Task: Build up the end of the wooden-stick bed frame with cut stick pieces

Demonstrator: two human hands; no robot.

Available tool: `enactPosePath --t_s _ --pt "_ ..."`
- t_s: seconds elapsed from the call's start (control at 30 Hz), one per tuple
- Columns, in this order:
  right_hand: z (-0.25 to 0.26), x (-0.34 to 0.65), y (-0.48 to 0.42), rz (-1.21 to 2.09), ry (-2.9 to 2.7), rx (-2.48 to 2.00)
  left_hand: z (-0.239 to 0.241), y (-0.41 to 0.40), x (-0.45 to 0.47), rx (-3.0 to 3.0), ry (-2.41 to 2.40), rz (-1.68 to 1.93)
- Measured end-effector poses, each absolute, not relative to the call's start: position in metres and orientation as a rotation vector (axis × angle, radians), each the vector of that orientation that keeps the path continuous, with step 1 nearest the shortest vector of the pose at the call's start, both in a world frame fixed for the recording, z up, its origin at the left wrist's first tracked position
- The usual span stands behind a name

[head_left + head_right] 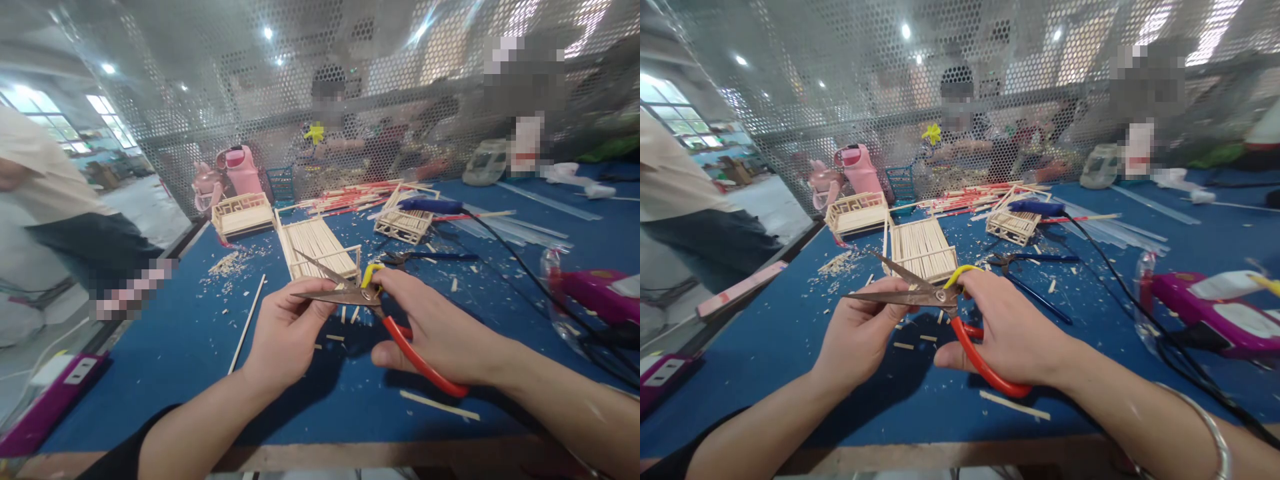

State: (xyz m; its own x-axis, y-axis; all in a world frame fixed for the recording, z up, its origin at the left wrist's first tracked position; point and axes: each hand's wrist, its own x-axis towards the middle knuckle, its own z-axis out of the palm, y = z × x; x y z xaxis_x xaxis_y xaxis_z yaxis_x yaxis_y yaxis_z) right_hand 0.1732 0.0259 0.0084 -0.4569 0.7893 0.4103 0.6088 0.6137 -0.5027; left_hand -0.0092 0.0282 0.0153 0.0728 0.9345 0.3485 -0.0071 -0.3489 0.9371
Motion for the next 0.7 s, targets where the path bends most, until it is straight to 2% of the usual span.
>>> enactPosePath --t_s 0.7 --pt "0.0038 0.1713 0.0266 0.185 -2.199 -1.136 0.0092 0.0273 -0.0111 1.543 0.960 1.439"
